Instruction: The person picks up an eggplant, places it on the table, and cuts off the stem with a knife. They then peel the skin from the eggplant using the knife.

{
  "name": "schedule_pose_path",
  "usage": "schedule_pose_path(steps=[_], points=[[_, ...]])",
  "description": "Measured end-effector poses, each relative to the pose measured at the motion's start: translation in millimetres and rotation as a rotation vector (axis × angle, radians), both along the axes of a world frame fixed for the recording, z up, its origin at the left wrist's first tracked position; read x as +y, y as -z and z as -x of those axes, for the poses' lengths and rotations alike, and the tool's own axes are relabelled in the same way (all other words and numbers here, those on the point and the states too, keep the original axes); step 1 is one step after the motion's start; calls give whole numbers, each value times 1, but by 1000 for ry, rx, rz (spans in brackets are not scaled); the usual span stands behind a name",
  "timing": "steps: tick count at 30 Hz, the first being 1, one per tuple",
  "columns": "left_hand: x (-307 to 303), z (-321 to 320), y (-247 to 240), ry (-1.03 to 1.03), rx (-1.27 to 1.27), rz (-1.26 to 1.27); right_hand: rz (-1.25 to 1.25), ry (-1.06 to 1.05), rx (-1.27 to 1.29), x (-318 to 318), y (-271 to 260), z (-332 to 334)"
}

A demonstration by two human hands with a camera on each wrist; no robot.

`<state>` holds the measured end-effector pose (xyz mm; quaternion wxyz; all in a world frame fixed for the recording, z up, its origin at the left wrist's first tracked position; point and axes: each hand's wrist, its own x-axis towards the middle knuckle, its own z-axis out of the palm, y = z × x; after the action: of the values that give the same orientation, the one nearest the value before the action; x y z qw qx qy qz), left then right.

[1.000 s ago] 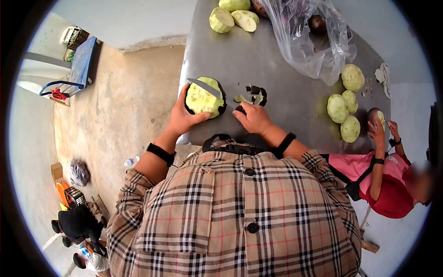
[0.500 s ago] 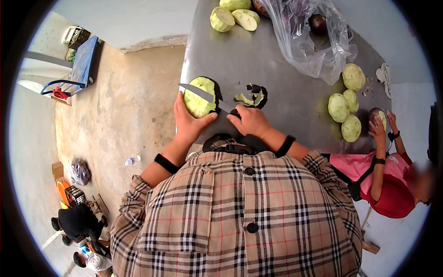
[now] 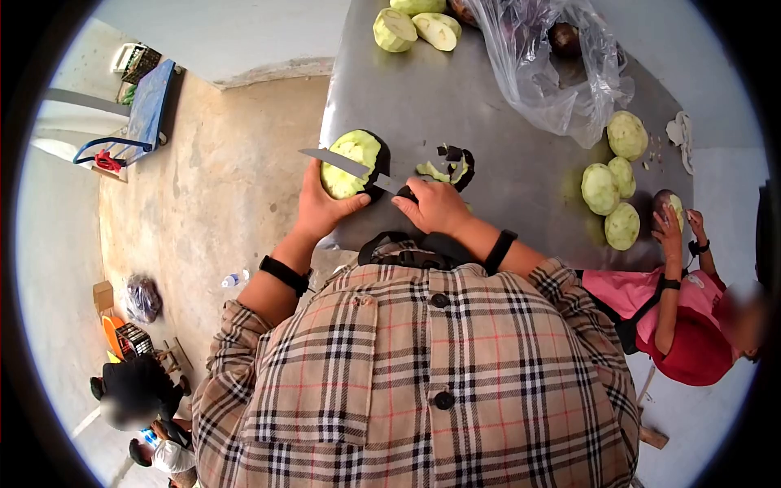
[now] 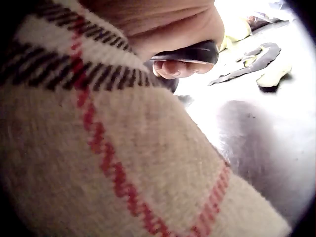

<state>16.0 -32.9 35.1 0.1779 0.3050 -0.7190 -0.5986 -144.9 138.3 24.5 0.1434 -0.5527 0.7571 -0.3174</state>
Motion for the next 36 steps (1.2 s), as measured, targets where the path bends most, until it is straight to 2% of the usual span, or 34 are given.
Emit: schedule_pose_path(steps=[12,17,21,24,27,32,36], points=[[-13,-3,9,55,-27,80,-56,28,13,6,7,11],[-20,-3,1,96,10,-107,-45,118,19,11,10,17],[-30,-2,-8,169,-9,-184,-96,83,36,12,10,18],[-28,1,-21,192,-88,-144,-96,87,24,13,10,18],[-19,-1,-22,129,-230,142,-127,99,-6,16,8,16],[6,2,-6,-32,-200,293,-79,119,3,15,11,11],[18,10,-20,-114,-272,375,-73,120,26,16,12,9]])
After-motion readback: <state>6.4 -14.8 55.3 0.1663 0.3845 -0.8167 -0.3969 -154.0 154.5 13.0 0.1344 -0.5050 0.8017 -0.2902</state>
